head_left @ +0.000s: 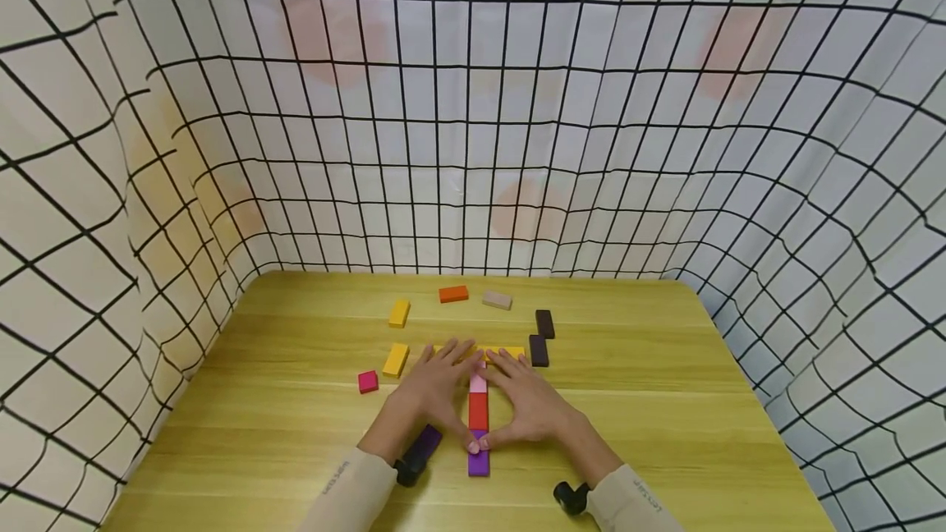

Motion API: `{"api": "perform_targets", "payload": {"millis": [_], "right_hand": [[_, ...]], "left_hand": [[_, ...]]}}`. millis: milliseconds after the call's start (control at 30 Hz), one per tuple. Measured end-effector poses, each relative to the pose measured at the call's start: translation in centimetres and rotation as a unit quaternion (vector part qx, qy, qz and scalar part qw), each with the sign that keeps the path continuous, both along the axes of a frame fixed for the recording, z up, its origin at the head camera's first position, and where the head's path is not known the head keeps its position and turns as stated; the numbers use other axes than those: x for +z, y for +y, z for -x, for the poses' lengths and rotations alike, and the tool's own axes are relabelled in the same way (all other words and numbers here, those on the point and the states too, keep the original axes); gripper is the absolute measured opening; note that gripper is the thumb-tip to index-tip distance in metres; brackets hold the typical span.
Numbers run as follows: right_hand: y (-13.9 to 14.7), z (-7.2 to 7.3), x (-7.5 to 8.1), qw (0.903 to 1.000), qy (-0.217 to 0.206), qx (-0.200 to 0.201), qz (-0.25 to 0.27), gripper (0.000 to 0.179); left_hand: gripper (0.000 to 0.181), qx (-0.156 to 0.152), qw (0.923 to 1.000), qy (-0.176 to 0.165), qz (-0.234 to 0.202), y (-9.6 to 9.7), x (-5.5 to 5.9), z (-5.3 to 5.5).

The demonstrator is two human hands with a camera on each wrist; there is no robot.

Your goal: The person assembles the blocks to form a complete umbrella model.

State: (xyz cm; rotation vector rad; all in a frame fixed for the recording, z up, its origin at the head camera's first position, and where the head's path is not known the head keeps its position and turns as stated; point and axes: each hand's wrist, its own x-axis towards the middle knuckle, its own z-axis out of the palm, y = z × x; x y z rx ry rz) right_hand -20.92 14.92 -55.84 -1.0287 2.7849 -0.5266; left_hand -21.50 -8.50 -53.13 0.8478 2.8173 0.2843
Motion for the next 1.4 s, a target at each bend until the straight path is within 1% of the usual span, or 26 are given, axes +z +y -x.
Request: {"api": "perform_targets", "payload": {"millis": [167,267,467,600,733,867,933,1033,1167,1267,1400], "right_hand": [[0.0,0.1,0.0,0.9999,0.003,0.006,0.008,0.118],[0.0,0.1,0.0,0.9999,0.003,0.007,0.008,0.117],[0.1,0.2,-0.1,0.9999,0.008,0.009,0.007,0.116],[0.2,0.2,-0.2,0.9998,0.006,0.01,0.018,0.116],[0.2,0.2,-0.2,0.9994,-0.002,0.007,0.035,0.111],[0.4,0.1,0.0,0.9981,-0.024,-0.011,0.055,0.102],[0.6,0.1,0.1,0.9969,-0.033,-0.028,0.066,0.098],[1.1,0.4,0.1,0.9943,-0.036,-0.056,0.084,0.091],[2.2,1.1,0.3,0.9887,-0.044,-0.093,0.109,0.086],[3.2,1.6,0.6,0.9846,-0.056,-0.115,0.118,0.086],[4.5,2.5,0.9,0.9821,-0.046,-0.135,0.123,0.083]], "left_hand": [[0.155,-0.005,0.9997,-0.01,0.023,0.6,-0.5,-0.1],[0.157,-0.004,0.9994,-0.019,0.028,0.7,-0.7,-0.1],[0.158,-0.005,0.9994,-0.018,0.03,0.9,-0.8,-0.2],[0.157,-0.004,0.9995,-0.018,0.026,0.9,-0.8,-0.2],[0.156,-0.002,0.9995,-0.02,0.026,0.8,-0.8,-0.2],[0.157,0.0,0.9994,-0.021,0.027,0.8,-0.9,-0.2],[0.157,0.001,0.9994,-0.023,0.026,0.8,-0.9,-0.2],[0.157,0.003,0.9994,-0.025,0.024,0.8,-0.9,-0.3],[0.156,0.006,0.9993,-0.028,0.024,0.9,-0.8,-0.3],[0.155,0.008,0.9993,-0.029,0.022,0.9,-0.7,-0.3],[0.156,0.01,0.9992,-0.031,0.022,1.0,-0.7,-0.3]]}}
